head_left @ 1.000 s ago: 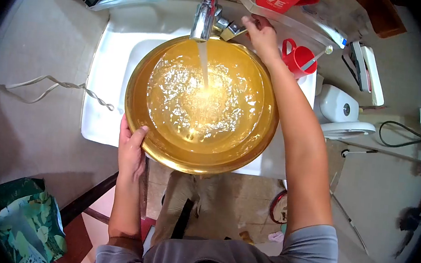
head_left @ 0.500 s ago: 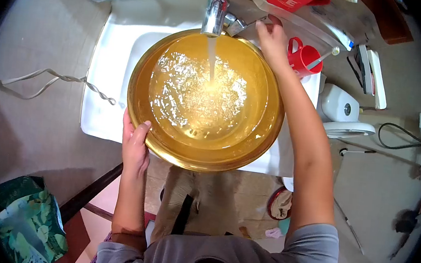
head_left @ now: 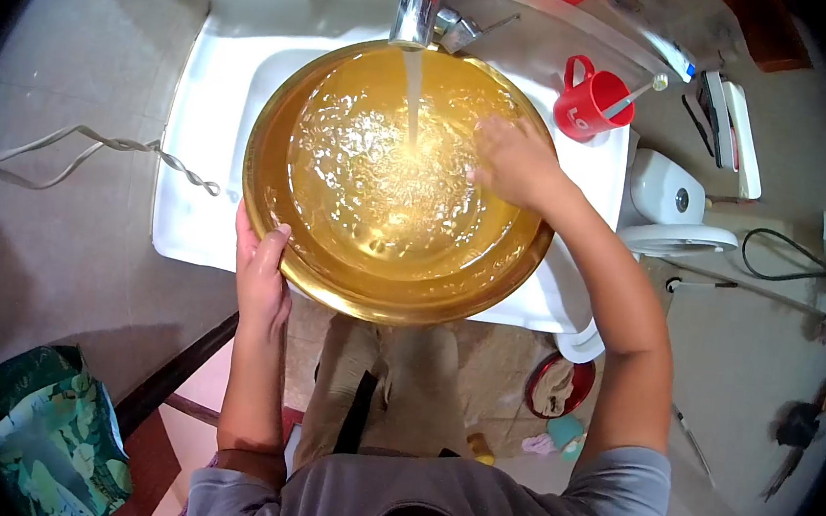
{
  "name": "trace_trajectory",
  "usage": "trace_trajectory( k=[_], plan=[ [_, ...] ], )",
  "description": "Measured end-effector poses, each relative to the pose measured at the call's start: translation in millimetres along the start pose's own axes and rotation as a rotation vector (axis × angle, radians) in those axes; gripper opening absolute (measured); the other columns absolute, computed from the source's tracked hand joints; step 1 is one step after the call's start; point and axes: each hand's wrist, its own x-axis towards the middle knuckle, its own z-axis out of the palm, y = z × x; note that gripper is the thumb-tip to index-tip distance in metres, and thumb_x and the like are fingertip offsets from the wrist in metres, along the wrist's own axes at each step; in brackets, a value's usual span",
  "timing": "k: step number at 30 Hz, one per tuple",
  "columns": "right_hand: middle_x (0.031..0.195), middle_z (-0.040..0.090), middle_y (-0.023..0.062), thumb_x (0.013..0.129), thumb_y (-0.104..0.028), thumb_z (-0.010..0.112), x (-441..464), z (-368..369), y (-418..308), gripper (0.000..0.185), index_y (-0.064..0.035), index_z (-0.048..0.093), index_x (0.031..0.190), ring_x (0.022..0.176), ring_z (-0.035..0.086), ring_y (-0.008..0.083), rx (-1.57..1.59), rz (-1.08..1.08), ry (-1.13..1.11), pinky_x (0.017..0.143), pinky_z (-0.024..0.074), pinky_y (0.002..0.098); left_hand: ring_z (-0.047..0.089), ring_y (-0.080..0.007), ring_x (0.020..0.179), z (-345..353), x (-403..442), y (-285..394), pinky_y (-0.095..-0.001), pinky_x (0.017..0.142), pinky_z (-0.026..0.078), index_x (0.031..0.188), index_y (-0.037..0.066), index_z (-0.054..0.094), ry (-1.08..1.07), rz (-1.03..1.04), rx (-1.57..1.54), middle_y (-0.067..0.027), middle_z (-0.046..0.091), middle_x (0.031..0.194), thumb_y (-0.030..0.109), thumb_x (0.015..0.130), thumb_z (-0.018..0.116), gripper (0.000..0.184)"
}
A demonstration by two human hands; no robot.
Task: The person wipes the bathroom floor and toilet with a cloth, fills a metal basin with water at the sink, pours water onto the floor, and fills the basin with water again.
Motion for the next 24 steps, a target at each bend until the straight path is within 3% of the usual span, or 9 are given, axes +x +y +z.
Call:
trace_trajectory(
  k=[1,4,5,8,11,14,15,18,24],
  plan=[
    [0.133,0.052,0.0163,0.091,-0.046,0.053,-3.8,-3.1,-7.3,0.053,-0.0067,0.056,0.127,0.126,0.045,0.0325,-0.014,-0.020,-0.138,0.108,0.0309,0.0465,0.051,-0.0248,0.117,-0.4,0.1,-0.1,-0.0368,0.098,0.045,0.144,0.005,0.026,-0.001,0.002,-0.001,-0.0163,0.046,0.131,0.002,0.087,0.047,0.061],
    [0.119,0.060,0.0160,0.088,-0.038,0.060,-20.8,0.3,-17.3,0.044,-0.0031,0.064,0.114,0.114,0.054,0.0333,0.528,-0.226,-0.161,0.100,0.0396,0.0446,0.051,-0.0248,0.117,-1.1,0.7,-0.8,-0.0372,0.099,0.045,0.143,0.005,0.027,-0.012,0.002,0.008,-0.0163,0.047,0.130,0.003,0.087,0.047,0.060],
    [0.122,0.059,0.0156,0.086,-0.035,0.065,-28.2,-7.1,-18.8,0.042,-0.0036,0.064,0.114,0.116,0.053,0.0328,0.629,-0.229,-0.121,0.100,0.0397,0.0433,0.051,-0.0248,0.117,-0.3,0.1,1.0,-0.0372,0.098,0.045,0.143,0.005,0.027,-0.009,-0.015,0.013,-0.0163,0.047,0.130,0.002,0.087,0.047,0.060],
    [0.122,0.058,0.0196,0.082,-0.031,0.069,-49.8,-7.9,-10.5,0.049,0.0002,0.059,0.119,0.113,0.054,0.0370,0.496,-0.053,0.398,0.101,0.0393,0.0451,0.051,-0.0241,0.115,0.6,0.2,7.4,-0.0364,0.098,0.045,0.142,0.004,0.028,-0.005,-0.052,0.014,-0.0155,0.048,0.128,-0.001,0.085,0.049,0.061],
    [0.119,0.059,0.0245,0.079,-0.020,0.072,-58.4,10.7,5.3,0.059,0.0048,0.049,0.127,0.112,0.056,0.0348,0.186,0.331,0.900,0.098,0.0423,0.0431,0.052,-0.0229,0.113,0.7,1.3,10.1,-0.0348,0.098,0.044,0.140,0.005,0.029,-0.012,-0.070,-0.005,-0.0143,0.049,0.125,-0.007,0.081,0.050,0.064],
    [0.115,0.060,0.0251,0.077,-0.009,0.071,-57.2,72.0,23.0,0.065,0.0091,0.040,0.132,0.107,0.060,0.0280,1.445,0.661,0.634,0.092,0.0473,0.0375,0.053,-0.0231,0.111,5.5,-0.2,13.6,-0.0343,0.097,0.045,0.140,0.005,0.029,-0.023,-0.090,-0.003,-0.0146,0.049,0.123,-0.010,0.078,0.049,0.067],
    [0.111,0.062,0.0208,0.080,-0.002,0.064,-65.0,46.3,11.6,0.058,0.0098,0.040,0.131,0.098,0.063,0.0207,1.586,0.589,0.578,0.084,0.0510,0.0306,0.053,-0.0231,0.110,3.2,0.6,13.4,-0.0342,0.096,0.045,0.140,0.005,0.028,-0.035,-0.095,-0.007,-0.0147,0.049,0.123,-0.011,0.077,0.049,0.068],
    [0.107,0.064,0.0188,0.080,0.006,0.057,-69.7,31.0,10.8,0.052,0.0108,0.042,0.129,0.088,0.066,0.0206,1.699,0.512,0.478,0.077,0.0525,0.0286,0.053,-0.0234,0.110,4.0,-3.7,12.5,-0.0346,0.096,0.045,0.141,0.005,0.027,-0.018,-0.103,-0.004,-0.0149,0.049,0.123,-0.012,0.075,0.047,0.071],
    [0.103,0.065,0.0181,0.077,0.011,0.049,-69.8,36.2,-1.0,0.050,0.0102,0.045,0.127,0.086,0.066,0.0202,1.768,0.600,0.586,0.075,0.0531,0.0287,0.054,-0.0236,0.108,2.7,-20.0,9.4,-0.0352,0.092,0.048,0.141,0.006,0.028,0.026,-0.079,0.027,-0.0148,0.048,0.124,-0.012,0.075,0.046,0.071]
  ],
)
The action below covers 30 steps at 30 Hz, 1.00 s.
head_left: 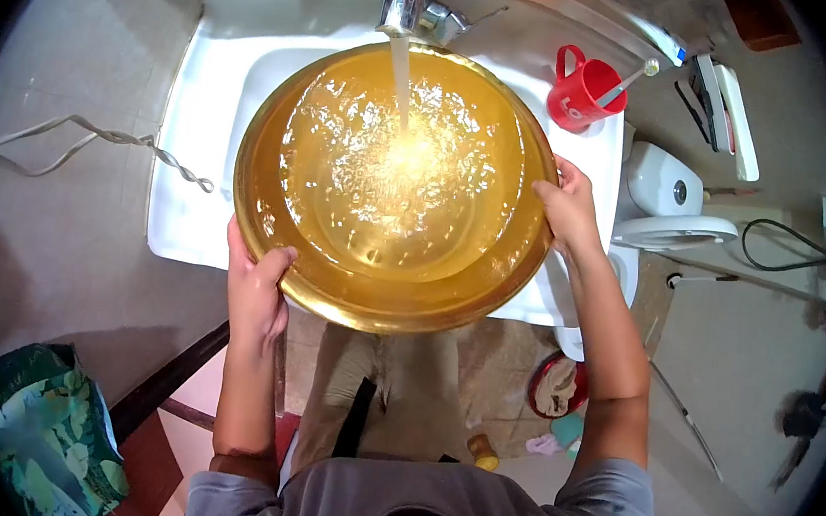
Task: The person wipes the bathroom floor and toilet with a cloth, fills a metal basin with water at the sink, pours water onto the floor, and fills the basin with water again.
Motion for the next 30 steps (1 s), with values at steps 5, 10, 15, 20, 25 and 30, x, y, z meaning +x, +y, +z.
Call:
trace_trajectory(
  k=[5,10,15,20,25,30],
  plan=[
    [0.105,0.064,0.0183,0.079,0.011,0.049,-23.4,-3.7,6.2,0.051,0.0107,0.043,0.129,0.088,0.066,0.0192,-0.073,-0.054,0.035,0.076,0.0526,0.0279,0.057,-0.0230,0.103,-6.2,-22.6,0.1,-0.0346,0.087,0.052,0.140,0.006,0.030,0.017,0.016,0.004,-0.0155,0.051,0.122,-0.010,0.074,0.045,0.069],
    [0.111,0.062,0.0189,0.081,0.011,0.049,-42.8,-5.9,8.4,0.052,0.0106,0.040,0.132,0.096,0.064,0.0185,-0.045,-0.126,0.077,0.083,0.0507,0.0274,0.055,-0.0240,0.108,-10.6,-34.8,-0.7,-0.0356,0.093,0.048,0.141,0.004,0.029,0.008,0.086,0.052,-0.0154,0.049,0.124,-0.010,0.073,0.045,0.071],
    [0.117,0.060,0.0189,0.083,0.012,0.049,-70.4,-8.6,9.6,0.054,0.0119,0.035,0.135,0.103,0.062,0.0190,-0.017,-0.139,0.093,0.089,0.0485,0.0271,0.052,-0.0232,0.112,-19.1,-53.6,3.5,-0.0341,0.096,0.044,0.142,0.004,0.027,0.016,0.104,0.083,-0.0142,0.047,0.127,-0.012,0.070,0.045,0.076],
    [0.120,0.059,0.0193,0.084,0.013,0.050,-104.7,-7.3,8.8,0.055,0.0121,0.033,0.136,0.106,0.061,0.0186,-0.083,-0.157,0.099,0.090,0.0478,0.0271,0.051,-0.0211,0.113,-44.7,-66.9,0.4,-0.0318,0.096,0.042,0.143,0.004,0.027,-0.002,0.078,0.130,-0.0131,0.047,0.127,-0.012,0.070,0.046,0.077],
    [0.122,0.058,0.0193,0.084,0.012,0.050,-122.6,-7.3,8.6,0.055,0.0106,0.033,0.137,0.108,0.060,0.0183,-0.094,-0.154,0.110,0.091,0.0471,0.0273,0.053,-0.0236,0.111,-47.6,-74.1,-4.5,-0.0333,0.093,0.046,0.143,0.004,0.025,0.011,0.064,0.117,-0.0156,0.048,0.126,-0.010,0.070,0.046,0.077],
    [0.122,0.057,0.0183,0.085,0.011,0.050,-125.9,-7.2,17.1,0.055,0.0089,0.034,0.137,0.107,0.060,0.0187,-0.044,-0.180,0.136,0.091,0.0470,0.0271,0.049,-0.0220,0.117,-52.0,-71.4,-3.3,-0.0331,0.098,0.042,0.144,0.004,0.024,-0.069,0.051,0.047,-0.0137,0.046,0.129,-0.011,0.070,0.046,0.078]
  ],
)
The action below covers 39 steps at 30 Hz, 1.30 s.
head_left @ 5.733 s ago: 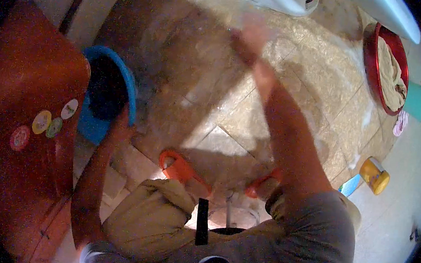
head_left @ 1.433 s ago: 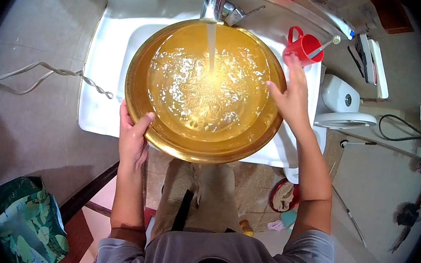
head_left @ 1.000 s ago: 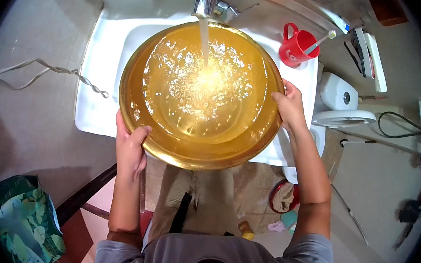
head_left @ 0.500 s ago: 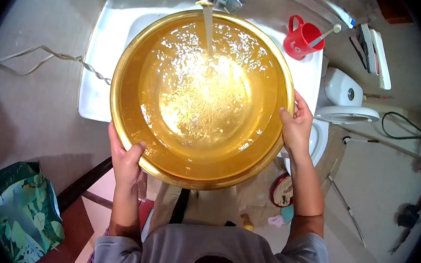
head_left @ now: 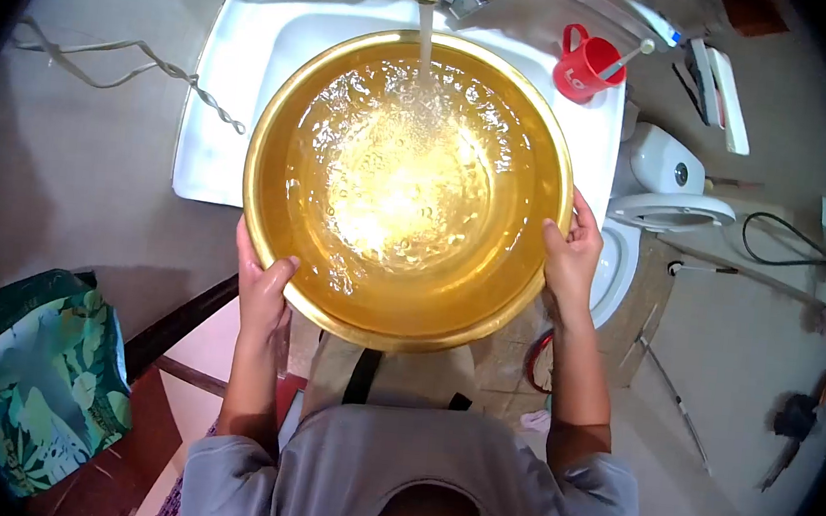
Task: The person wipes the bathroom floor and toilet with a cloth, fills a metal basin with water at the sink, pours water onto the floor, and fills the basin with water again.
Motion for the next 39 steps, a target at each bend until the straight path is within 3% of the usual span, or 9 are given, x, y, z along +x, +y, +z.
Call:
trace_trajectory(
  k=[8,13,29,35,39],
  plan=[
    [0.122,0.057,0.0175,0.085,0.008,0.051,-4.2,0.0,8.2,0.055,0.0093,0.035,0.137,0.106,0.060,0.0193,0.013,-0.043,0.009,0.090,0.0474,0.0281,0.049,-0.0230,0.116,-3.3,1.3,-1.3,-0.0326,0.098,0.043,0.143,0.005,0.023,-0.029,0.016,0.021,-0.0144,0.044,0.130,-0.011,0.071,0.046,0.077],
    [0.118,0.059,0.0200,0.084,0.007,0.053,3.3,-0.9,14.7,0.056,0.0109,0.035,0.136,0.102,0.062,0.0201,0.040,-0.058,0.009,0.087,0.0498,0.0281,0.052,-0.0211,0.109,-0.4,4.2,4.1,-0.0324,0.092,0.045,0.137,0.004,0.029,-0.058,0.012,0.017,-0.0132,0.049,0.121,-0.010,0.072,0.046,0.069],
    [0.115,0.060,0.0172,0.086,0.005,0.053,-1.3,0.0,4.8,0.054,0.0102,0.035,0.137,0.099,0.062,0.0166,0.003,-0.012,0.002,0.085,0.0492,0.0263,0.050,-0.0218,0.114,2.2,2.6,3.6,-0.0323,0.097,0.041,0.141,0.004,0.027,-0.022,0.009,0.008,-0.0138,0.047,0.127,-0.009,0.071,0.046,0.074],
    [0.121,0.058,0.0177,0.087,0.004,0.054,-1.5,-1.2,7.3,0.053,0.0091,0.036,0.136,0.104,0.060,0.0174,0.000,-0.053,-0.001,0.089,0.0473,0.0272,0.048,-0.0224,0.116,5.8,0.7,3.4,-0.0322,0.099,0.039,0.144,0.004,0.025,0.043,-0.010,0.008,-0.0133,0.045,0.129,-0.010,0.069,0.046,0.079],
    [0.125,0.056,0.0171,0.086,0.004,0.055,-3.0,-0.7,0.8,0.054,0.0073,0.037,0.136,0.111,0.057,0.0190,-0.098,-0.064,0.004,0.095,0.0446,0.0290,0.050,-0.0264,0.115,5.7,0.8,0.9,-0.0369,0.099,0.041,0.145,0.004,0.024,0.042,0.029,0.105,-0.0170,0.044,0.131,-0.003,0.072,0.048,0.077]
  ],
)
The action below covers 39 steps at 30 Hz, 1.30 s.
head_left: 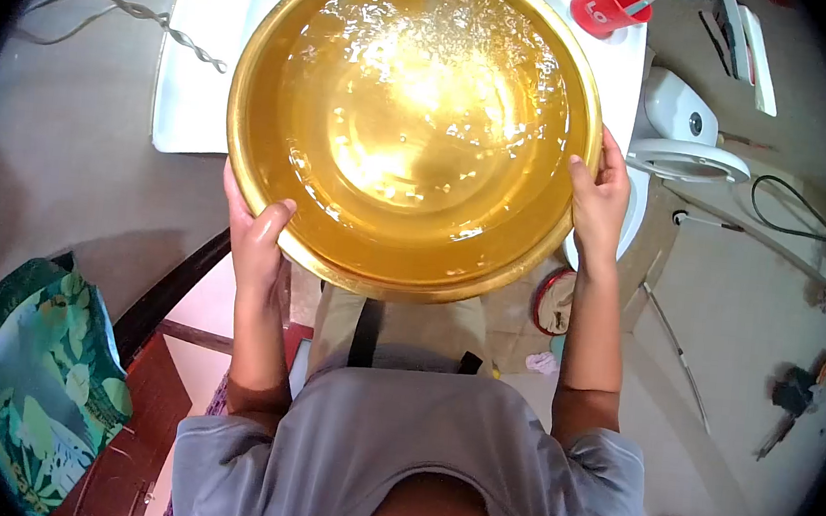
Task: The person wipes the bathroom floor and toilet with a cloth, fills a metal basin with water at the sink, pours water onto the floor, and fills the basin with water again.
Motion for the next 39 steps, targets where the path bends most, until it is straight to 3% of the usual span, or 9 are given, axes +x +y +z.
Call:
trace_trajectory(
  k=[5,9,12,19,22,25,26,30,39],
  plan=[
    [0.139,0.043,0.0209,0.084,-0.001,0.059,-3.5,1.8,-11.2,0.062,0.0030,0.034,0.140,0.126,0.046,0.0264,-0.380,-0.148,-0.008,0.105,0.0362,0.0349,0.047,-0.0230,0.119,-0.1,-3.6,0.2,-0.0339,0.102,0.037,0.145,0.005,0.022,0.009,-0.032,-0.075,-0.0131,0.044,0.131,-0.007,0.068,0.048,0.082],
    [0.149,0.030,0.0197,0.087,-0.028,0.064,4.1,18.2,-47.1,0.067,-0.0100,0.034,0.145,0.139,0.025,0.0370,-1.115,-0.674,-0.216,0.112,0.0230,0.0486,0.048,-0.0230,0.117,-2.5,-4.9,-4.7,-0.0340,0.101,0.038,0.144,0.003,0.023,0.005,-0.021,-0.094,-0.0135,0.045,0.129,-0.006,0.068,0.049,0.081],
    [0.151,0.027,0.0170,0.089,-0.043,0.059,7.5,53.4,-40.1,0.068,-0.0146,0.035,0.145,0.142,0.020,0.0364,-1.089,-0.645,-0.493,0.113,0.0188,0.0532,0.048,-0.0226,0.117,-6.2,-4.7,-7.5,-0.0340,0.101,0.038,0.144,0.003,0.023,-0.017,-0.015,-0.111,-0.0130,0.045,0.128,-0.006,0.068,0.049,0.081],
    [0.153,0.024,0.0177,0.090,-0.049,0.055,22.7,64.2,-33.2,0.069,-0.0115,0.036,0.144,0.142,0.017,0.0370,-1.099,-0.657,-0.500,0.114,0.0183,0.0521,0.048,-0.0222,0.116,-4.9,-5.6,-6.5,-0.0340,0.101,0.038,0.145,0.004,0.022,0.003,-0.007,-0.070,-0.0130,0.045,0.129,-0.007,0.069,0.049,0.082],
    [0.151,0.027,0.0201,0.092,-0.044,0.054,39.1,66.5,-36.8,0.064,-0.0085,0.037,0.143,0.141,0.024,0.0356,-1.061,-0.737,-0.488,0.113,0.0227,0.0472,0.047,-0.0226,0.117,-7.8,-2.6,-7.0,-0.0337,0.101,0.038,0.145,0.005,0.021,-0.008,-0.002,-0.055,-0.0133,0.045,0.130,-0.008,0.069,0.048,0.082],
    [0.145,0.036,0.0226,0.094,-0.037,0.054,69.2,79.5,-35.1,0.057,-0.0051,0.041,0.139,0.137,0.033,0.0350,-0.663,-0.637,-0.478,0.112,0.0283,0.0407,0.047,-0.0231,0.118,-6.2,-2.4,-5.9,-0.0337,0.101,0.038,0.146,0.005,0.021,-0.014,0.000,-0.047,-0.0136,0.044,0.131,-0.008,0.069,0.047,0.082],
    [0.133,0.050,0.0229,0.092,-0.029,0.055,74.4,88.0,-46.8,0.048,-0.0005,0.050,0.130,0.126,0.047,0.0351,-0.477,-0.477,-0.397,0.106,0.0358,0.0379,0.047,-0.0232,0.118,-5.4,-2.3,-4.9,-0.0338,0.101,0.038,0.146,0.005,0.020,-0.011,0.004,-0.046,-0.0137,0.044,0.131,-0.008,0.069,0.047,0.082],
    [0.108,0.064,0.0186,0.087,-0.020,0.057,113.0,115.2,-64.8,0.038,0.0040,0.060,0.116,0.098,0.062,0.0289,-0.317,-0.673,-0.237,0.087,0.0478,0.0373,0.046,-0.0234,0.119,-2.1,-2.9,0.5,-0.0343,0.103,0.037,0.145,0.004,0.021,-0.029,0.004,-0.053,-0.0138,0.043,0.132,-0.008,0.068,0.047,0.082],
    [0.100,0.068,0.0149,0.086,-0.021,0.061,139.3,158.4,-72.2,0.033,0.0014,0.064,0.111,0.087,0.065,0.0229,-0.295,-0.244,-0.449,0.080,0.0502,0.0358,0.045,-0.0224,0.119,-5.5,-1.4,0.0,-0.0343,0.102,0.037,0.145,0.006,0.021,-0.063,0.006,-0.045,-0.0122,0.042,0.131,-0.007,0.068,0.047,0.082]
  ],
)
